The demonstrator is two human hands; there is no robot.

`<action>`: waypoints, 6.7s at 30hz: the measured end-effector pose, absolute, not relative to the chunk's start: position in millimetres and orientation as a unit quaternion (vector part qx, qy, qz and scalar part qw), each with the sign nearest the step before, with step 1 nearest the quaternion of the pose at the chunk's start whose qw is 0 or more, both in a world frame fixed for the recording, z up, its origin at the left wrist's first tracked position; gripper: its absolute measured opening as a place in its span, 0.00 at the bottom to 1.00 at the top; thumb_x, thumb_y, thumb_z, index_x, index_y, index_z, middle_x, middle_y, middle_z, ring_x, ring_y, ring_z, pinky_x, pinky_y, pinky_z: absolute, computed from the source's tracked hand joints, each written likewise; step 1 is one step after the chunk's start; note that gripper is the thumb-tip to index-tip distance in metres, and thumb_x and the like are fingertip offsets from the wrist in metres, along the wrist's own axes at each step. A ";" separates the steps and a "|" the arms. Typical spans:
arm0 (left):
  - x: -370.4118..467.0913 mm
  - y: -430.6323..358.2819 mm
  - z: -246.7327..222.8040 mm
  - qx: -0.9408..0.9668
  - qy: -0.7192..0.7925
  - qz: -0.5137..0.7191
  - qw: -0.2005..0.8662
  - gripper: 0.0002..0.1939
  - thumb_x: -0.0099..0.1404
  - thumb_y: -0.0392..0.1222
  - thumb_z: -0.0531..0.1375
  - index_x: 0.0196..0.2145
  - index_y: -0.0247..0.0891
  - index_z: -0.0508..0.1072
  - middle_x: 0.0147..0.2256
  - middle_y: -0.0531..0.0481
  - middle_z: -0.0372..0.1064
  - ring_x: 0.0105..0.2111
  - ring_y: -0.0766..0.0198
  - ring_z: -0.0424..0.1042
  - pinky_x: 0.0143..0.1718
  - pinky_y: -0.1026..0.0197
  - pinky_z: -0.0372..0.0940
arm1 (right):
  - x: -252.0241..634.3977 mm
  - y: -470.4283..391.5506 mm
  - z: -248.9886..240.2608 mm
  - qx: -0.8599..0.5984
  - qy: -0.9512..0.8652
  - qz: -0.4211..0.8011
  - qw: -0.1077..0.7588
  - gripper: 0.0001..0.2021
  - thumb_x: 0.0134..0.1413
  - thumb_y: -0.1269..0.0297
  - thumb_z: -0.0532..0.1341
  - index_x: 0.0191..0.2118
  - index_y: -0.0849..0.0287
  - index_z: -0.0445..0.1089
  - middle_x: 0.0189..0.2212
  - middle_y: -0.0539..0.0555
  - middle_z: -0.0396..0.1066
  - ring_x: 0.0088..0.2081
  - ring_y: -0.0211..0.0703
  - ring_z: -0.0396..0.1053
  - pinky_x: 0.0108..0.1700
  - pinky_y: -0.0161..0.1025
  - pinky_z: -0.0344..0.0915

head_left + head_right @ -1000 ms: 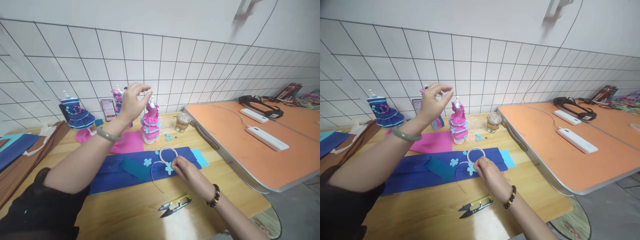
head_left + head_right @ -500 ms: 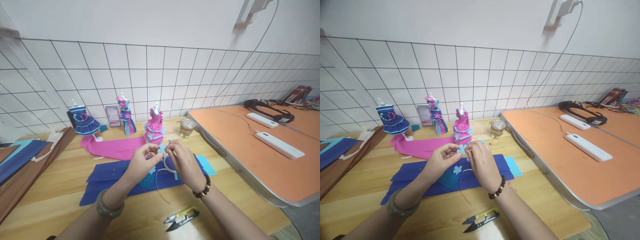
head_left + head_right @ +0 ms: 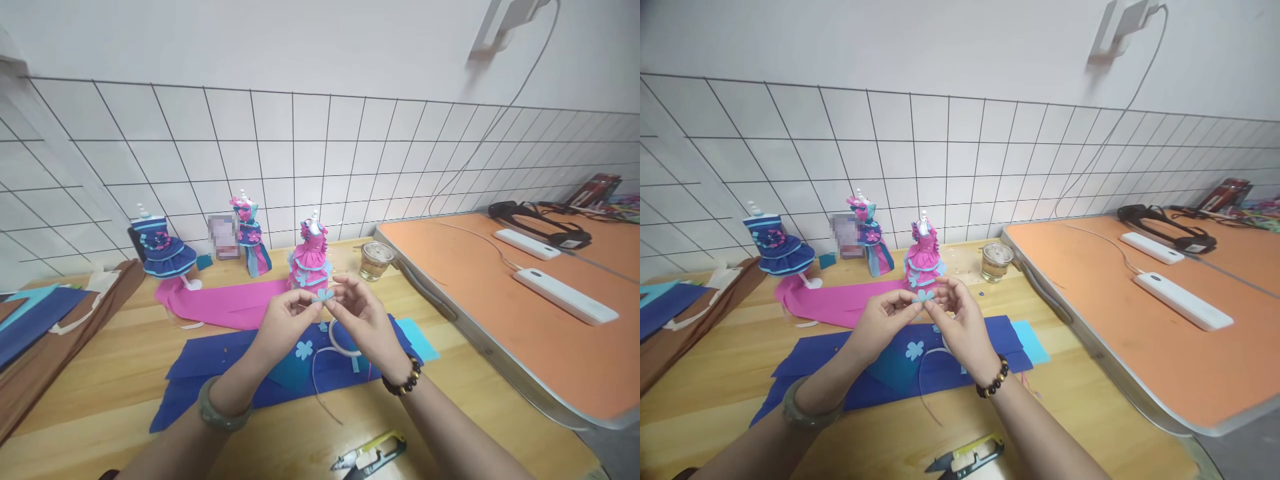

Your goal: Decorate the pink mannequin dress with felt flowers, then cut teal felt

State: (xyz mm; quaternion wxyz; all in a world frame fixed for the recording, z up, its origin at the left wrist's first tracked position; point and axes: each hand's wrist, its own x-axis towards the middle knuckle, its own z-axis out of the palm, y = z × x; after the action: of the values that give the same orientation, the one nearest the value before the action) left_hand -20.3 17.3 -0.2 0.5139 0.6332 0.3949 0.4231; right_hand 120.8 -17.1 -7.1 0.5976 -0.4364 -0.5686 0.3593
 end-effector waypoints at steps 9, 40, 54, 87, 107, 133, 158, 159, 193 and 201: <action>-26.2 62.8 5.6 0.680 0.420 0.490 0.349 0.14 0.57 0.46 0.59 0.41 0.40 0.71 0.34 0.48 0.70 0.33 0.62 0.68 0.36 0.59 0.63 | 135.2 19.3 -13.3 -0.473 -0.610 0.259 0.580 0.11 0.52 0.66 0.60 0.43 0.58 0.69 0.31 0.53 0.69 0.34 0.40 0.67 0.38 0.40 0.65; 0.8 146.4 66.5 0.800 0.271 0.523 0.116 0.07 0.58 0.39 0.58 0.33 0.39 0.76 0.31 0.49 0.73 0.37 0.61 0.69 0.42 0.57 0.62 | 141.9 84.9 -2.4 -0.464 -0.693 0.028 0.552 0.03 0.51 0.72 0.61 0.30 0.57 0.69 0.26 0.50 0.68 0.29 0.38 0.63 0.34 0.37 0.60; 0.6 145.8 67.0 0.808 0.272 0.512 0.108 0.08 0.59 0.38 0.57 0.33 0.38 0.76 0.32 0.49 0.74 0.38 0.62 0.70 0.43 0.57 0.62 | 140.2 89.2 -0.8 -0.481 -0.676 0.041 0.557 0.02 0.51 0.71 0.61 0.30 0.57 0.69 0.27 0.50 0.68 0.29 0.38 0.63 0.33 0.37 0.59; -1.8 150.3 68.3 0.792 0.299 0.516 0.128 0.07 0.57 0.39 0.59 0.32 0.39 0.77 0.34 0.49 0.75 0.37 0.61 0.71 0.42 0.57 0.64 | 138.3 98.4 -14.5 -0.508 -0.623 0.068 0.590 0.09 0.49 0.62 0.62 0.35 0.58 0.64 0.24 0.47 0.61 0.25 0.36 0.59 0.29 0.35 0.57; 0.3 144.8 73.8 0.778 0.310 0.516 0.179 0.09 0.56 0.38 0.59 0.34 0.37 0.77 0.36 0.47 0.75 0.36 0.60 0.72 0.41 0.57 0.65 | 159.6 57.0 -15.7 -0.512 -0.604 0.128 0.598 0.06 0.53 0.62 0.59 0.34 0.57 0.64 0.26 0.49 0.62 0.26 0.37 0.59 0.28 0.36 0.59; 4.5 141.7 78.5 0.793 0.287 0.463 0.273 0.10 0.58 0.36 0.58 0.36 0.37 0.76 0.35 0.47 0.75 0.35 0.62 0.73 0.38 0.59 0.67 | 161.6 30.7 -23.3 -0.512 -0.679 0.087 0.518 0.08 0.58 0.66 0.54 0.40 0.57 0.69 0.31 0.54 0.68 0.32 0.42 0.64 0.33 0.39 0.60; -6.1 143.3 76.1 0.806 0.264 0.427 0.315 0.12 0.59 0.38 0.56 0.39 0.33 0.75 0.39 0.43 0.73 0.40 0.60 0.71 0.43 0.57 0.64 | 156.5 24.3 -32.5 -0.525 -0.694 0.121 0.478 0.09 0.58 0.64 0.54 0.39 0.59 0.69 0.31 0.54 0.68 0.31 0.40 0.64 0.34 0.38 0.62; -6.5 141.8 76.2 0.805 0.266 0.432 0.309 0.12 0.58 0.37 0.56 0.39 0.34 0.75 0.39 0.43 0.73 0.40 0.61 0.71 0.43 0.57 0.64 | 157.3 20.5 -34.8 -0.525 -0.702 0.132 0.462 0.09 0.58 0.64 0.53 0.39 0.59 0.69 0.31 0.54 0.68 0.31 0.40 0.64 0.34 0.38 0.62; -27.4 138.5 59.0 0.738 0.273 0.546 0.287 0.19 0.59 0.45 0.58 0.47 0.36 0.69 0.45 0.42 0.70 0.45 0.60 0.68 0.46 0.58 0.62 | 131.7 -11.1 -67.1 -0.514 -0.679 0.338 0.401 0.08 0.55 0.63 0.57 0.33 0.59 0.72 0.30 0.53 0.72 0.33 0.41 0.68 0.38 0.37 0.62; -57.4 77.4 5.2 0.636 0.439 0.578 0.262 0.17 0.58 0.48 0.57 0.42 0.37 0.70 0.39 0.47 0.70 0.38 0.64 0.68 0.41 0.63 0.61 | 139.1 -3.5 -56.8 -0.508 -0.521 0.453 0.515 0.15 0.46 0.53 0.62 0.31 0.61 0.70 0.26 0.52 0.71 0.27 0.39 0.67 0.33 0.38 0.64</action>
State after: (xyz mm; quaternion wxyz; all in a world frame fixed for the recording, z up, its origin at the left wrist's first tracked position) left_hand -57.4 77.4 5.2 0.2620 0.6358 0.4392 0.5781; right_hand 139.1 -3.5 -56.8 0.5154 -0.5080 -0.5211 0.4526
